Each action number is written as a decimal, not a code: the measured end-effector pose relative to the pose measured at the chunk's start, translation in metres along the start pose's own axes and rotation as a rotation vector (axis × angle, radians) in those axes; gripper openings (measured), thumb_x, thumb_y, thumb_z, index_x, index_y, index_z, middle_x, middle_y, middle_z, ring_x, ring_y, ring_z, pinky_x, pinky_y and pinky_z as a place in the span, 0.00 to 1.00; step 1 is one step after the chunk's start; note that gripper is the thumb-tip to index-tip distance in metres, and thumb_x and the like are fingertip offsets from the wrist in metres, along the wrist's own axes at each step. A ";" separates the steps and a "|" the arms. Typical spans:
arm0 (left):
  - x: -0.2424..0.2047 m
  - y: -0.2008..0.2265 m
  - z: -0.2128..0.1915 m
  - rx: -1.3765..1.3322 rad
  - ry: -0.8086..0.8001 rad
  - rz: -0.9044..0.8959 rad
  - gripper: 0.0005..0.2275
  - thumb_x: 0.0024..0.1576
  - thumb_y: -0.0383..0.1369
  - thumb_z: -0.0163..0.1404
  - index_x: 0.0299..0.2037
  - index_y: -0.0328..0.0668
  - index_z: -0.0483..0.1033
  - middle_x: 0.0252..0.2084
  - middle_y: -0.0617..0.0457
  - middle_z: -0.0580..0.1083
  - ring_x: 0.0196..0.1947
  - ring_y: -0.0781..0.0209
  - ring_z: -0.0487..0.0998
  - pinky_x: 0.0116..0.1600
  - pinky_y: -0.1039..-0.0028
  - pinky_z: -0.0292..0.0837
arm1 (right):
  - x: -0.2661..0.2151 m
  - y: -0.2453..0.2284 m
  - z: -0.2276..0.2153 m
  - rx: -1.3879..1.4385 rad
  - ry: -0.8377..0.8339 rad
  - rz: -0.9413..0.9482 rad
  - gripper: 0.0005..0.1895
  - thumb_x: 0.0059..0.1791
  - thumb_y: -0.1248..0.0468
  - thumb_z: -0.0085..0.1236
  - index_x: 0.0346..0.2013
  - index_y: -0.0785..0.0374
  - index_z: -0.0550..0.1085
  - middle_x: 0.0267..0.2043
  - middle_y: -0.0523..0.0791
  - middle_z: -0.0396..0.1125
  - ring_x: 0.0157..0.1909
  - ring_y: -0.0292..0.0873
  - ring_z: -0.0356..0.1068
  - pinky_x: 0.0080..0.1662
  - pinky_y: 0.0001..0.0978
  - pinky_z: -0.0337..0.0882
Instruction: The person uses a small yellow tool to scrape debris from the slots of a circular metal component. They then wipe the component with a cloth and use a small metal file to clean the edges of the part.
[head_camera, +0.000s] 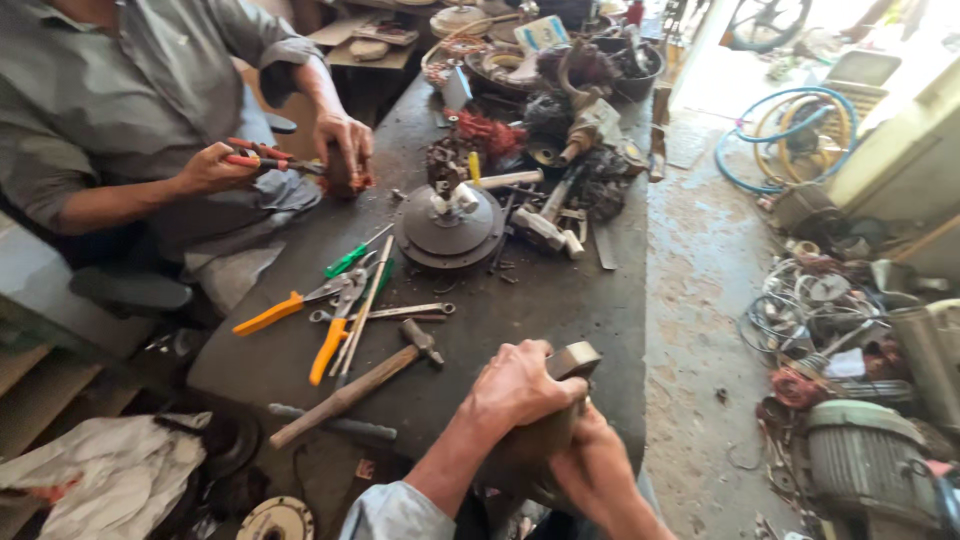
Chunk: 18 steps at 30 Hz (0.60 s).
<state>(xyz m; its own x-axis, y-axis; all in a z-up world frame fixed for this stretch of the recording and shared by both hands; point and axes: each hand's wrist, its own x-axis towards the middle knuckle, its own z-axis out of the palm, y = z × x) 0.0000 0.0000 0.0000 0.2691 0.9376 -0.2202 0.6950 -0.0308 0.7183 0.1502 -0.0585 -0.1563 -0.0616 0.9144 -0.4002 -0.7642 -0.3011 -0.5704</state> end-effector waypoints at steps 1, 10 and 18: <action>-0.001 -0.001 0.000 0.040 -0.010 -0.026 0.27 0.45 0.52 0.59 0.45 0.35 0.82 0.46 0.33 0.79 0.49 0.38 0.81 0.55 0.59 0.76 | -0.004 -0.009 -0.006 -0.450 -0.099 -0.152 0.19 0.46 0.74 0.44 0.46 0.59 0.77 0.41 0.46 0.77 0.44 0.46 0.75 0.48 0.42 0.75; -0.011 0.003 0.011 -0.170 0.353 0.164 0.24 0.46 0.54 0.62 0.34 0.38 0.79 0.34 0.41 0.79 0.36 0.43 0.82 0.43 0.57 0.76 | -0.025 -0.164 0.005 -0.508 0.231 -0.934 0.11 0.49 0.69 0.47 0.43 0.66 0.74 0.39 0.44 0.72 0.40 0.38 0.71 0.41 0.30 0.73; -0.021 -0.024 -0.002 -0.348 0.553 0.350 0.16 0.52 0.47 0.58 0.35 0.41 0.81 0.35 0.46 0.80 0.35 0.50 0.83 0.41 0.61 0.78 | 0.095 -0.171 0.046 -1.307 -0.182 -0.691 0.18 0.50 0.65 0.57 0.55 0.63 0.75 0.42 0.44 0.72 0.43 0.33 0.71 0.42 0.26 0.70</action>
<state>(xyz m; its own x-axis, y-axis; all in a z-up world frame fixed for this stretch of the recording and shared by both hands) -0.0236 -0.0185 -0.0109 -0.0033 0.9335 0.3586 0.3541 -0.3343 0.8734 0.2461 0.0921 -0.0638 -0.0886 0.9649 0.2473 0.4211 0.2613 -0.8685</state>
